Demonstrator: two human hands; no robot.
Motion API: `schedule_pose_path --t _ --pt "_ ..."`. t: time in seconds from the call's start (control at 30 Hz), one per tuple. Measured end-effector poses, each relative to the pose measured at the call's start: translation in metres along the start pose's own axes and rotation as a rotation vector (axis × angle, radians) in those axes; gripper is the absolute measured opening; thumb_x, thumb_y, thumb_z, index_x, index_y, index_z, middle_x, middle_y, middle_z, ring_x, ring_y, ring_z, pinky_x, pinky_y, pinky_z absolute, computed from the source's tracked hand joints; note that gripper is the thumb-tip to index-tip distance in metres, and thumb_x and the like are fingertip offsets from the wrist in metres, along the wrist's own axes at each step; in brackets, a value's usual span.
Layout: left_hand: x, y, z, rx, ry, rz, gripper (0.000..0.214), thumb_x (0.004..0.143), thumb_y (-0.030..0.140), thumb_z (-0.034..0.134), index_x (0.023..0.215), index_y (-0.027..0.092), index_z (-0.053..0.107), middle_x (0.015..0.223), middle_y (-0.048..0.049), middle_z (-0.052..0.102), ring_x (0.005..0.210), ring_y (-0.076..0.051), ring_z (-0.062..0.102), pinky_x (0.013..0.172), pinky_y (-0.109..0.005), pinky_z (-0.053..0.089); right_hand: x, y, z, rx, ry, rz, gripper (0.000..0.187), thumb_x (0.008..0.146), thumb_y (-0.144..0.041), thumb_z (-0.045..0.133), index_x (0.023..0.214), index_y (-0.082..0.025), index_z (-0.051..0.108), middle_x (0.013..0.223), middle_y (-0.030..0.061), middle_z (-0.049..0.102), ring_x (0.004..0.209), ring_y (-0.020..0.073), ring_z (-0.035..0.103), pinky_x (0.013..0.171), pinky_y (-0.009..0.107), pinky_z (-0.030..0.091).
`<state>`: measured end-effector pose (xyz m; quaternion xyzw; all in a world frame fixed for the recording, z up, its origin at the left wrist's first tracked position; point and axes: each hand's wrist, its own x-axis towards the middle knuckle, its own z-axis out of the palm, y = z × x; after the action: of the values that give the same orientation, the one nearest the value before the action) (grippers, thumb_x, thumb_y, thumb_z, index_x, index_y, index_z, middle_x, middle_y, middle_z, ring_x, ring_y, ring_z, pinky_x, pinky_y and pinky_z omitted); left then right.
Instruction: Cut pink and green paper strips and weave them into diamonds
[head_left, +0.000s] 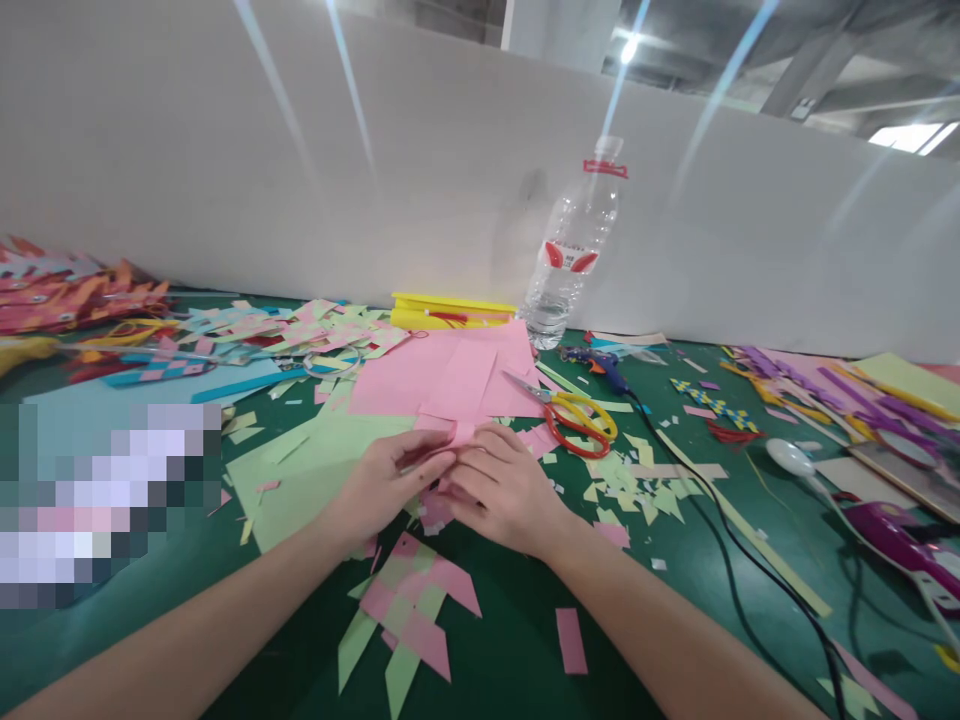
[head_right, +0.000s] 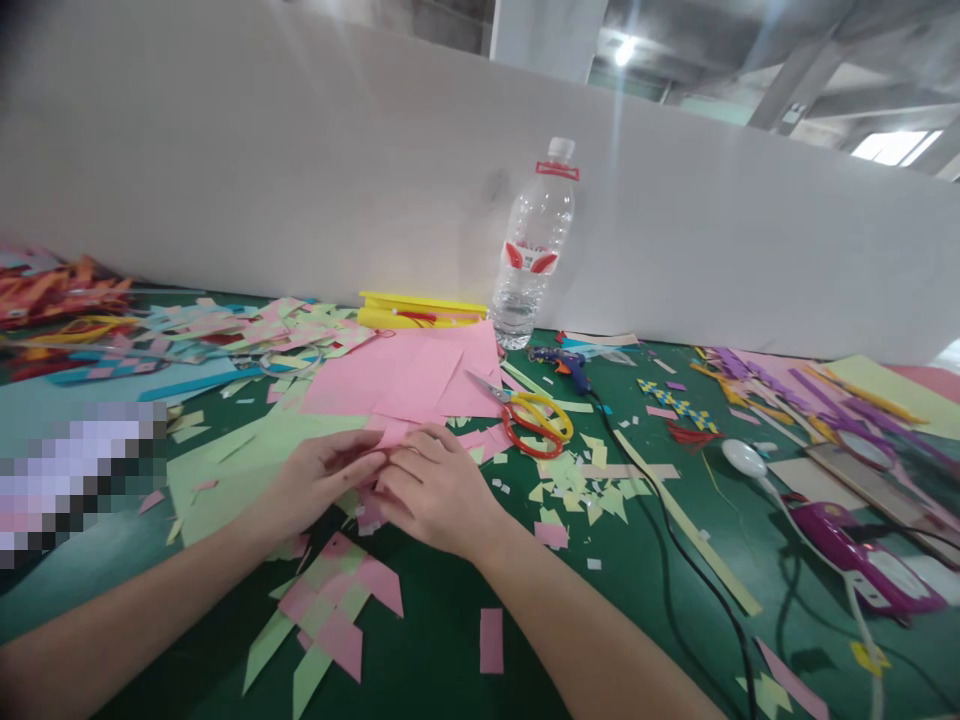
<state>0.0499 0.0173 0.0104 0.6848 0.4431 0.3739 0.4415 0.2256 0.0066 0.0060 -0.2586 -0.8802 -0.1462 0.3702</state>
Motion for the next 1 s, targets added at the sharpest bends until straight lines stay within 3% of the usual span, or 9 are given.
schedule_pose_path --t 0.1,0.27,0.37,0.43,0.57,0.7,0.83,0.9,1.0 --pt "0.002 -0.002 0.000 0.083 0.059 0.011 0.030 0.077 0.046 0.056 0.086 0.018 0.066 0.080 -0.0032 0.069 0.072 -0.019 0.061 0.065 -0.026 0.048 -0.001 -0.001 0.000 0.143 0.036 0.031 0.010 0.080 -0.026 0.060 0.076 -0.017 0.059 0.083 0.0063 0.071 0.085 0.0186 0.062 0.087 0.037 0.050" --pt "0.004 -0.003 -0.002 0.227 0.169 0.058 0.035 0.081 0.044 0.049 0.057 0.019 0.053 0.051 0.0032 0.050 0.050 -0.013 0.048 0.050 -0.023 0.039 -0.003 -0.001 0.000 0.380 0.116 0.152 0.007 0.081 -0.015 0.056 0.077 -0.021 0.053 0.086 0.0056 0.071 0.088 0.0159 0.065 0.083 0.033 0.052" --pt "0.003 -0.002 -0.003 0.240 0.190 0.041 0.030 0.081 0.042 0.048 0.064 0.019 0.058 0.055 0.0021 0.055 0.050 -0.014 0.050 0.047 -0.023 0.039 -0.004 0.000 0.000 0.404 0.167 0.298 0.010 0.080 -0.019 0.059 0.088 -0.022 0.054 0.089 0.0054 0.069 0.088 0.0169 0.064 0.081 0.035 0.052" --pt "0.002 -0.003 -0.004 0.222 0.190 0.069 0.023 0.080 0.038 0.051 0.077 0.018 0.063 0.067 -0.0010 0.064 0.057 -0.016 0.057 0.050 -0.024 0.043 -0.005 0.001 0.000 0.409 0.158 0.440 0.025 0.079 -0.026 0.062 0.102 -0.022 0.052 0.095 0.0063 0.066 0.089 0.0178 0.063 0.080 0.035 0.052" --pt "0.002 -0.009 -0.003 0.352 0.182 0.358 0.014 0.078 0.024 0.053 0.082 0.020 0.066 0.080 -0.0039 0.070 0.075 -0.019 0.064 0.069 -0.030 0.050 -0.006 0.003 0.003 0.486 0.093 0.575 0.052 0.074 -0.034 0.070 0.119 -0.021 0.046 0.110 0.0084 0.061 0.097 0.0194 0.060 0.084 0.035 0.050" --pt "0.004 -0.018 -0.001 0.522 0.150 0.561 0.015 0.085 0.023 0.051 0.085 0.021 0.065 0.080 -0.0034 0.070 0.079 -0.019 0.063 0.081 -0.037 0.047 -0.006 0.007 0.005 0.476 0.092 0.538 0.012 0.082 -0.029 0.062 0.091 -0.021 0.062 0.087 0.0042 0.067 0.086 0.0182 0.062 0.080 0.033 0.049" --pt "0.004 -0.015 0.000 0.531 0.211 0.412 0.029 0.085 0.036 0.053 0.110 0.021 0.057 0.107 -0.0068 0.065 0.100 -0.023 0.059 0.088 -0.039 0.047 -0.008 0.014 0.005 0.546 0.144 0.798 0.015 0.082 -0.033 0.060 0.082 -0.020 0.067 0.082 0.0042 0.070 0.079 0.0184 0.065 0.075 0.031 0.050" --pt "0.004 -0.010 -0.001 0.472 0.245 0.302 0.038 0.083 0.042 0.055 0.115 0.021 0.052 0.111 -0.0078 0.062 0.102 -0.023 0.059 0.086 -0.039 0.049 -0.009 0.017 0.006 0.617 0.181 0.926 0.019 0.080 -0.036 0.060 0.083 -0.019 0.068 0.082 0.0045 0.071 0.079 0.0189 0.066 0.076 0.031 0.051" --pt "0.004 -0.007 -0.003 0.378 0.232 0.183 0.042 0.082 0.042 0.056 0.117 0.020 0.050 0.112 -0.0086 0.061 0.104 -0.023 0.059 0.084 -0.037 0.050 -0.009 0.021 0.007 0.700 0.235 0.997 0.020 0.078 -0.036 0.063 0.085 -0.018 0.068 0.085 0.0054 0.072 0.082 0.0198 0.066 0.079 0.033 0.051"
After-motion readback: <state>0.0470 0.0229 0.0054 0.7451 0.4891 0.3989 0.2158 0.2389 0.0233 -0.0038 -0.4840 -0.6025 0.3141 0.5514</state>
